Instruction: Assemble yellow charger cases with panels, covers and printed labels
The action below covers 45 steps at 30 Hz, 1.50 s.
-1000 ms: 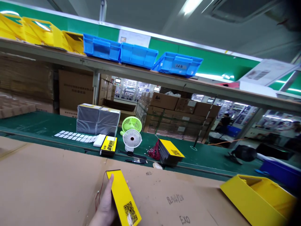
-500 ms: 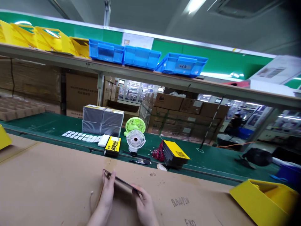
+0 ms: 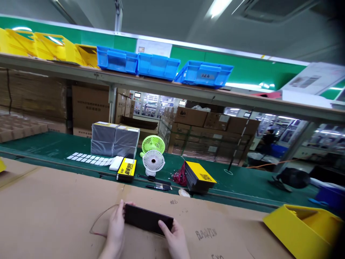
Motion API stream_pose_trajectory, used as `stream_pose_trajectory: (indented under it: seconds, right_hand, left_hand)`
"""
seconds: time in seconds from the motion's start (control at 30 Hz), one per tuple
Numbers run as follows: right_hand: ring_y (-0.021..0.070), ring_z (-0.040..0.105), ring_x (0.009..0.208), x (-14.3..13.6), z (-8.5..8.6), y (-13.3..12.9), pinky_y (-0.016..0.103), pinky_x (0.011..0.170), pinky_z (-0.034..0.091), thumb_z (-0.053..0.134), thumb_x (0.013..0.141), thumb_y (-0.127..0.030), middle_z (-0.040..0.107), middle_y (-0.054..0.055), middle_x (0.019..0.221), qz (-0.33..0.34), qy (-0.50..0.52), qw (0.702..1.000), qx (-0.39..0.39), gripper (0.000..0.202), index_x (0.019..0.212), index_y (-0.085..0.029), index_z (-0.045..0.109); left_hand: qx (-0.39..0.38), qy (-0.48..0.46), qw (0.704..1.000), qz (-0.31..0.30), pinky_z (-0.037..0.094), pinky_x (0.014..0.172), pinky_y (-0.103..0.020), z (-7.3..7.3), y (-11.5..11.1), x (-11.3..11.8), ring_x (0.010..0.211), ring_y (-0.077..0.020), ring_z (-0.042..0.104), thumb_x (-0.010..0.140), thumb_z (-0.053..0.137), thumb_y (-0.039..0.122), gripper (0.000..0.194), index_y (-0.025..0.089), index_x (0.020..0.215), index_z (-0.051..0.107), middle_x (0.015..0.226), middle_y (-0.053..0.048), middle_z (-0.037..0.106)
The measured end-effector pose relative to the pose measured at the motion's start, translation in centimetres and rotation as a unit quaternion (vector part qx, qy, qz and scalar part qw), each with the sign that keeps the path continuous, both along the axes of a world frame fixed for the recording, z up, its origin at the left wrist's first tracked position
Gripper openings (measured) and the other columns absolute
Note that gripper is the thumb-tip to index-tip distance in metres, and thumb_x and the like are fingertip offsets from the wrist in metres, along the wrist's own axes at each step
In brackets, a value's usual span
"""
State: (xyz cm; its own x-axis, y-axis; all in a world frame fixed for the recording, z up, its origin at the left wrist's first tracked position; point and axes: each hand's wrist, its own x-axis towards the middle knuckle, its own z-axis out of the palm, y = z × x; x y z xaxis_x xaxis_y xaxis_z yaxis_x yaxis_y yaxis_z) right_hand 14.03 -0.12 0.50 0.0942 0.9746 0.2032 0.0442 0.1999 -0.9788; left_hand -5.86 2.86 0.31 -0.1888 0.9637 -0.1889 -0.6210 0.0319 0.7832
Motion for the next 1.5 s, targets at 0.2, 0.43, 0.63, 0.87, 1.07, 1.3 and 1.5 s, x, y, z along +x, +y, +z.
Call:
stream_pose_trajectory:
  seconds: [0.2,0.43,0.63,0.87,1.07,1.3,1.5]
  right_hand:
    - [0.0292,0.058,0.105,0.9,-1.4,0.8,0.039,0.093,0.044,0.067,0.075,-0.045,0.065,0.011,0.109,0.026,0.021,0.999,-0.03,0.039,0.102,-0.015,0.066]
    - [0.0292,0.059,0.102,1.0,-1.7,0.9,0.038,0.092,0.044,0.068,0.073,-0.045,0.066,0.011,0.105,0.021,0.003,0.999,-0.039,0.038,0.098,-0.015,0.067]
    - [0.0303,0.061,0.096,0.9,-1.5,1.0,0.039,0.088,0.046,0.071,0.069,-0.045,0.069,0.011,0.095,0.017,0.008,0.999,-0.037,0.038,0.092,-0.014,0.068]
    - [0.0303,0.061,0.096,1.0,-1.7,1.2,0.04,0.088,0.045,0.072,0.068,-0.047,0.069,0.012,0.096,0.018,0.01,0.999,-0.038,0.04,0.091,-0.014,0.067]
    - [0.03,0.06,0.1,1.1,-1.9,1.2,0.041,0.092,0.043,0.071,0.069,-0.045,0.067,0.012,0.101,0.017,0.007,0.999,-0.036,0.041,0.095,-0.014,0.066]
    - [0.0312,0.06,0.099,1.1,-2.1,1.3,0.042,0.091,0.043,0.071,0.068,-0.046,0.068,0.011,0.098,-0.006,-0.01,0.999,-0.034,0.041,0.094,-0.014,0.065]
    - [0.0309,0.059,0.1,1.2,-1.8,1.3,0.041,0.091,0.044,0.071,0.068,-0.046,0.068,0.011,0.099,-0.003,-0.008,0.999,-0.035,0.041,0.094,-0.015,0.066]
  left_hand:
    - [-0.009,-0.017,1.0,-0.005,0.045,0.084,-0.034,-0.9,0.8,0.1,0.09,-0.025,0.063,0.067,0.069,0.046,0.04,0.012,0.088,0.069,0.087,-0.009,0.071]
    - [-0.006,-0.047,0.999,0.022,0.046,0.074,-0.029,-1.7,1.2,0.3,0.079,-0.0195,0.063,0.061,0.075,0.041,0.033,0.013,0.077,0.068,0.079,-0.004,0.07]
    - [-0.002,-0.055,0.998,0.028,0.045,0.071,-0.028,-2.5,1.4,0.3,0.075,-0.0181,0.061,0.059,0.077,0.042,0.034,0.013,0.074,0.066,0.073,-0.002,0.068]
    - [0.0,-0.081,0.997,0.021,0.046,0.069,-0.026,-2.1,1.4,0.3,0.072,-0.0166,0.061,0.062,0.076,0.036,0.027,0.014,0.071,0.064,0.071,-0.001,0.066]
    - [-0.009,-0.102,0.994,0.023,0.048,0.071,-0.026,-2.0,1.4,0.3,0.073,-0.016,0.062,0.069,0.07,0.026,0.014,0.013,0.073,0.065,0.072,-0.002,0.066]
    - [-0.029,-0.115,0.992,0.03,0.049,0.069,-0.024,-1.4,1.2,0.4,0.071,-0.0146,0.063,0.077,0.061,0.017,0.007,0.013,0.074,0.066,0.073,-0.003,0.068]
    - [-0.043,-0.115,0.992,0.032,0.049,0.075,-0.025,-1.4,1.3,0.5,0.073,-0.0149,0.064,0.08,0.057,0.015,0.012,0.014,0.074,0.067,0.072,-0.002,0.068]
